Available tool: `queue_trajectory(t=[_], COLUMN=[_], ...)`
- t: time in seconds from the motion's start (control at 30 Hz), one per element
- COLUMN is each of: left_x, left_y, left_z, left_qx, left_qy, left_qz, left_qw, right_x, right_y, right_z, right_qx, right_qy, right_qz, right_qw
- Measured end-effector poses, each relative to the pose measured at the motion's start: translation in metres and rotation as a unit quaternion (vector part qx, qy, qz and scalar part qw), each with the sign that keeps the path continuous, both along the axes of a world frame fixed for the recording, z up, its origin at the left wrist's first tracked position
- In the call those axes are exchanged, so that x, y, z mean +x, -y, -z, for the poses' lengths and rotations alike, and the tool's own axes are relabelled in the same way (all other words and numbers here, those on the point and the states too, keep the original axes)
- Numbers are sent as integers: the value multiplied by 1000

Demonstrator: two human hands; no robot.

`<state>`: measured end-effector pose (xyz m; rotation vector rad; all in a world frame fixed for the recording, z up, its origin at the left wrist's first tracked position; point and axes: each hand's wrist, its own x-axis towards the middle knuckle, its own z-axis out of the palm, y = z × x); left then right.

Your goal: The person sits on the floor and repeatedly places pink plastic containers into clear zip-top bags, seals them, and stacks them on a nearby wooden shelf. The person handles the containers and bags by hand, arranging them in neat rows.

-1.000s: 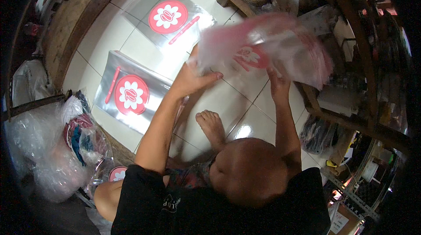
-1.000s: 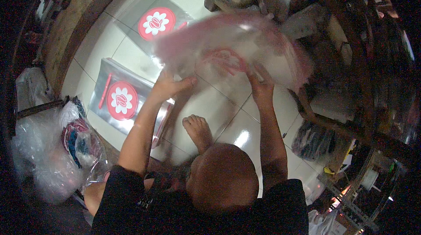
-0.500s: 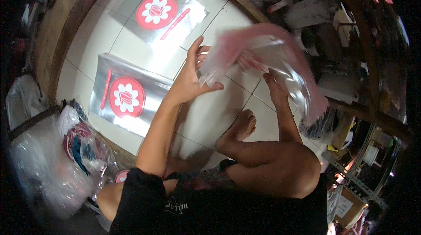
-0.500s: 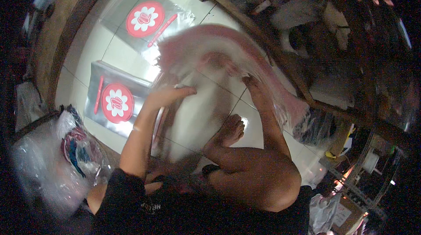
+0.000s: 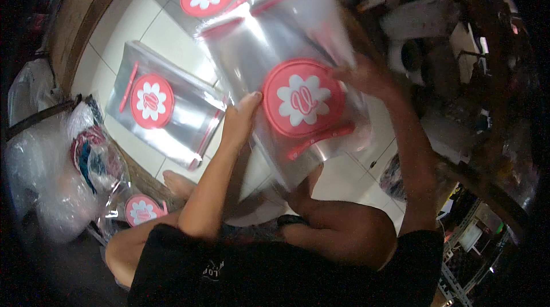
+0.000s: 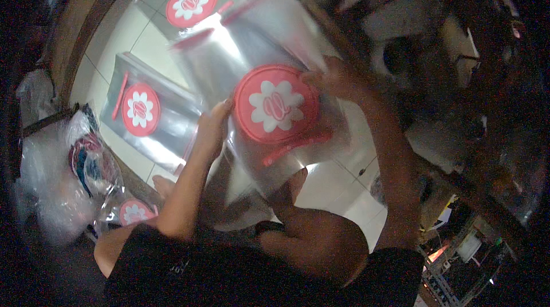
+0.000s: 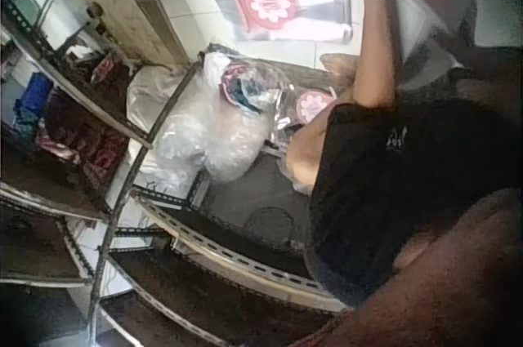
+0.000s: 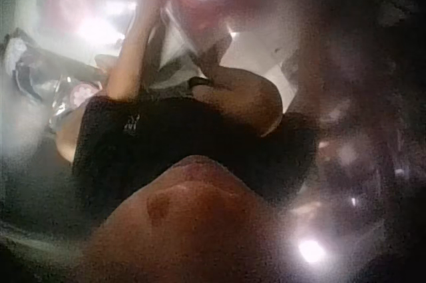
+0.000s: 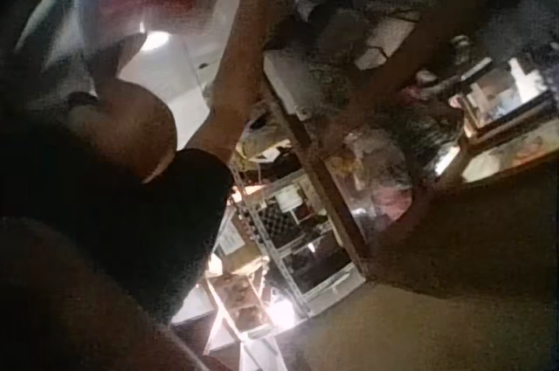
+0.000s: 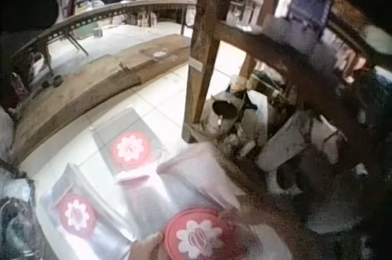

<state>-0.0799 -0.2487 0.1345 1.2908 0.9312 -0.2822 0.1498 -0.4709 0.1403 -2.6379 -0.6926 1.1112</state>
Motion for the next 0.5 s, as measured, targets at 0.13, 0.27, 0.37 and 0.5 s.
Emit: queue_trajectory(t=[0.13,0.27,0.37,0.5], left_x=[-17,-10,-2,-9], left_y=[41,55,69,71], left_z=[100,114,91,96], left_qx=[-116,-31,175,324], left_qy=[1,-21,-61,-69], left_qz=[-176,-220,-122,-4], left_qw=[978,975,975,943], right_x=[-24,-18,-40,-50], right_y=[21,43,36,38], right_z=[109,128,113,129], right_qx=[189,207,238,317], right_qy=[-168,-207,-179,35], right_qz=[80,84,168,54], right_qw=[964,953,940,946])
